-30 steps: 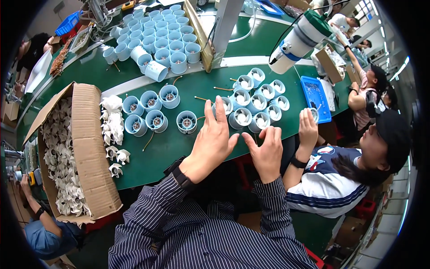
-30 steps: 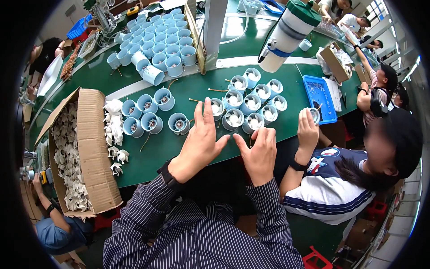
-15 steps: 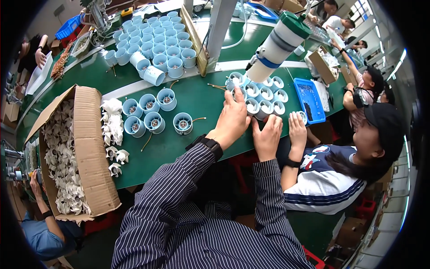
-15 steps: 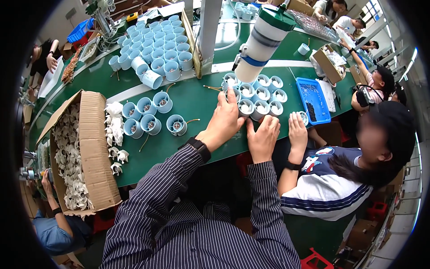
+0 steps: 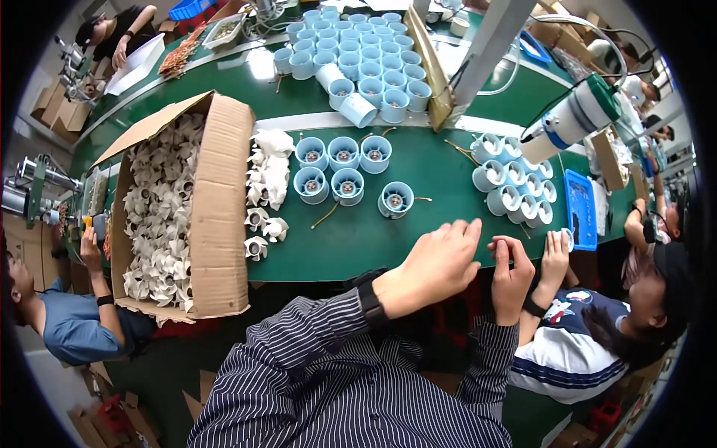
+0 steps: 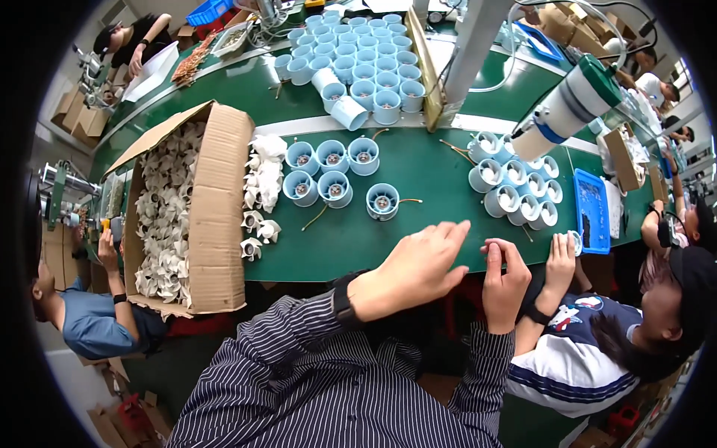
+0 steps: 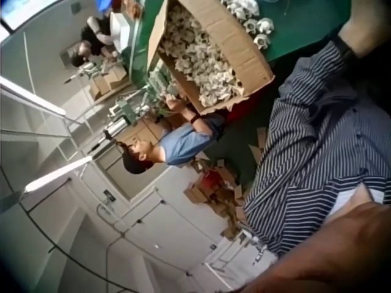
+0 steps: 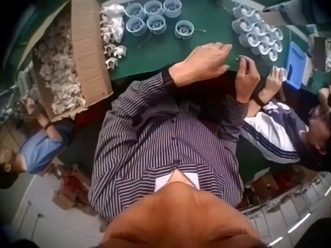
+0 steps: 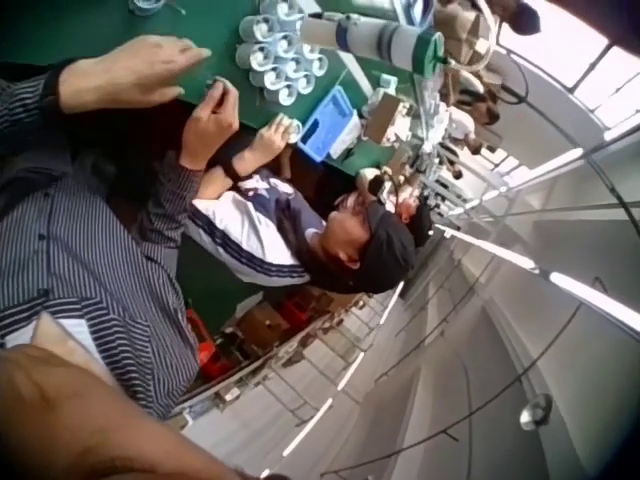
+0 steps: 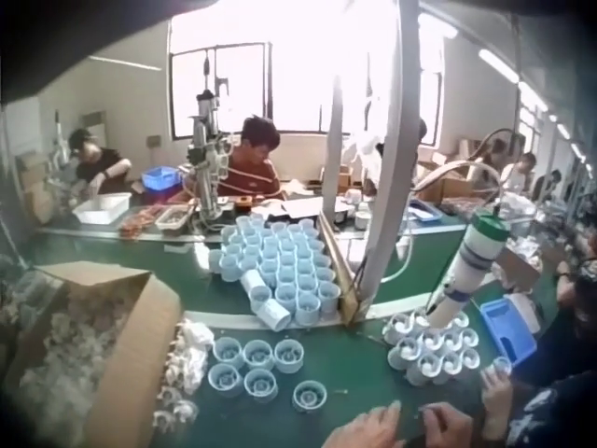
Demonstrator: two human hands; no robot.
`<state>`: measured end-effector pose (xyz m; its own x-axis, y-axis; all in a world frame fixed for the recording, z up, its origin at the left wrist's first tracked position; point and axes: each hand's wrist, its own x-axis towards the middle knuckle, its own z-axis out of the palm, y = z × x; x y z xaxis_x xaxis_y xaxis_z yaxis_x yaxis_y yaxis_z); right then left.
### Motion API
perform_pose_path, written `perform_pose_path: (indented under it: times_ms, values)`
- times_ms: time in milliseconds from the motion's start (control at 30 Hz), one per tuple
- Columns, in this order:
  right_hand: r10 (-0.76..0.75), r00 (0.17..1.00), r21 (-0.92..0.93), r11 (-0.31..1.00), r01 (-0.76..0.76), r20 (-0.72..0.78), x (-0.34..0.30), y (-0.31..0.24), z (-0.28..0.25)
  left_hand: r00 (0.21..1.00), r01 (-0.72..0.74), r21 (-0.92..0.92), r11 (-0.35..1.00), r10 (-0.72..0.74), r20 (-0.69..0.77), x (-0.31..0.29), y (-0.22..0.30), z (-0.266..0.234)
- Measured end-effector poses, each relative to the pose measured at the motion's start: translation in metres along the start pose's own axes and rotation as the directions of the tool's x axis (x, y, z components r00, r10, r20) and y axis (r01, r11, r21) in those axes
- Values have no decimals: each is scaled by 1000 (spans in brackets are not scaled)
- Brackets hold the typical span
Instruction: The person picks up fan blades from a box and presses them into motor housings by hand. They repeat this process for several units, occasionally moving the housings into a group on the table.
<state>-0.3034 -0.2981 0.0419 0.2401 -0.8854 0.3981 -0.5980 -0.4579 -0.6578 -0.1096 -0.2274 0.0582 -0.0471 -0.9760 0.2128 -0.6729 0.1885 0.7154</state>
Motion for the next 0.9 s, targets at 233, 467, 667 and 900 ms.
perform_pose_path:
  times_ms: [233,467,667,900]
  values:
    - [-97,985,349,936,41,144,-4,-22,32,988,102,80,992,-110,106,-117,22,-101]
    - [-145,894,191,979,69,423,26,-87,78,931,351,449,821,-359,-71,-213,62,-227]
    - [-182,886,301,952,50,427,36,-111,112,815,562,651,511,-479,-327,-250,22,-304]
    - [-186,803,203,976,84,566,30,-88,90,724,651,635,416,-592,-355,-238,-91,-380]
